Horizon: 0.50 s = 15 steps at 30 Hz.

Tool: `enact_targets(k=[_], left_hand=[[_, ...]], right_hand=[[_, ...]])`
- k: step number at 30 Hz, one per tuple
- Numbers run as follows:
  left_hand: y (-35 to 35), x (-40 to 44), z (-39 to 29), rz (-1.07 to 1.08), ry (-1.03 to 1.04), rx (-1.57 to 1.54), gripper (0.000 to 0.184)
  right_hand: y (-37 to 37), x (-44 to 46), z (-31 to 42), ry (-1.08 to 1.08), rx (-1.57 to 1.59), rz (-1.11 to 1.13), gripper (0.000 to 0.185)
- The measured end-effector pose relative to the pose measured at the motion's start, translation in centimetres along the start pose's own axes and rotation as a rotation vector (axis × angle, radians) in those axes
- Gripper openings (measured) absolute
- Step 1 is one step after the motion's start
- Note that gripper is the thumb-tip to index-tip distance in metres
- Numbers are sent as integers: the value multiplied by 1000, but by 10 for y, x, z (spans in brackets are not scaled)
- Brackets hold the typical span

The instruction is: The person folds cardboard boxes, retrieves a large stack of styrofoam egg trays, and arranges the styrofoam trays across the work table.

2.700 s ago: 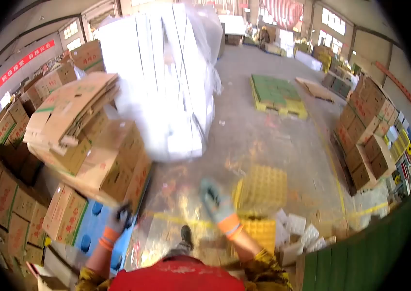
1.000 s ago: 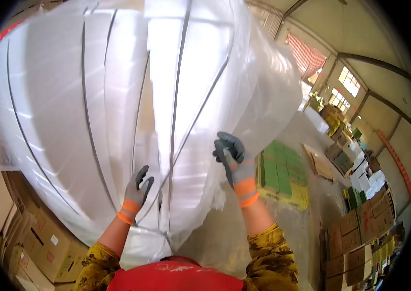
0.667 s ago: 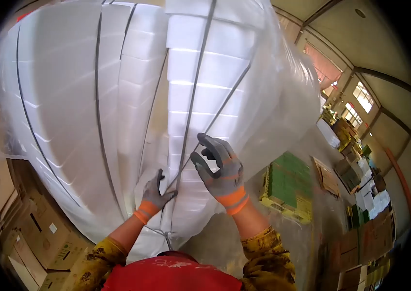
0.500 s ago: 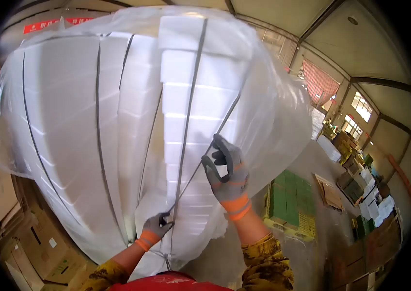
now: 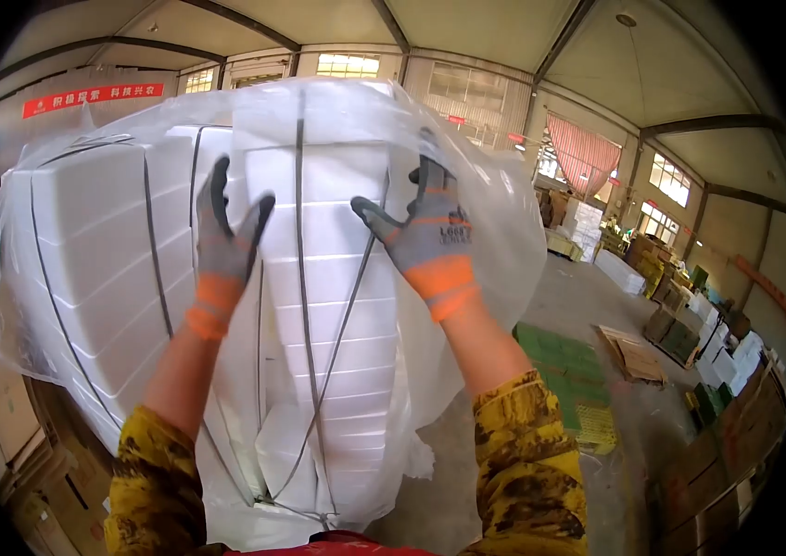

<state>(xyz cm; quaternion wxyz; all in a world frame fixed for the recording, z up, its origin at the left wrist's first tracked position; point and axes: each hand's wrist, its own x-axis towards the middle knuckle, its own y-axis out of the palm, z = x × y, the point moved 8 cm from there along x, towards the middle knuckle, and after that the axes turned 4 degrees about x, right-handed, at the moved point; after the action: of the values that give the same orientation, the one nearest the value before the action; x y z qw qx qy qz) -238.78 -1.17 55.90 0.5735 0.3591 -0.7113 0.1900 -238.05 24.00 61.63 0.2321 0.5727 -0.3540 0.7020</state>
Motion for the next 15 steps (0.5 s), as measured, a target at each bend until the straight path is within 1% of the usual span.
enact_targets(k=[1, 2, 3, 4, 5, 6, 8, 9, 10, 11, 12, 13, 14, 15], left_hand=[[10, 16, 14, -43, -1, -57, 75], [25, 32, 42, -15, -115, -121, 73], [30, 42, 52, 3, -133, -239, 62], [19, 42, 37, -57, -176, -267, 52], [4, 39, 21, 29, -182, -281, 44], [-5, 22, 17, 81, -170, -294, 39], [-25, -36, 31, 182, -109, -187, 38], [-40, -79, 40, 131, -144, -247, 35], [-61, -126, 40, 130, -114, -103, 34], [-80, -181, 54, 170, -214, -58, 37], [-100, -246, 67, 216, -337, -56, 40], [-117, -304, 73, 298, -456, 8, 36], [-135, -359, 75, 407, -646, 81, 35], [-157, -411, 73, 433, -776, 154, 37]], right_hand=[[1, 5, -1, -46, -56, -30, 92], [5, 6, -2, -87, -108, -47, 92], [1, 8, 4, -104, -26, -35, 86], [-6, 5, 17, -110, 64, -2, 80], [-10, -6, 28, -90, 172, 34, 71], [-9, -22, 34, -58, 283, 74, 63], [2, -76, 57, -217, 435, 186, 55], [12, -109, 66, -267, 506, 289, 53], [30, -159, 72, -286, 567, 484, 50], [49, -215, 76, -276, 617, 689, 47], [70, -281, 76, -225, 664, 907, 45], [92, -365, 61, -53, 669, 1075, 43], [110, -442, 49, 116, 662, 1241, 41], [119, -482, 49, 532, 784, 1462, 43]])
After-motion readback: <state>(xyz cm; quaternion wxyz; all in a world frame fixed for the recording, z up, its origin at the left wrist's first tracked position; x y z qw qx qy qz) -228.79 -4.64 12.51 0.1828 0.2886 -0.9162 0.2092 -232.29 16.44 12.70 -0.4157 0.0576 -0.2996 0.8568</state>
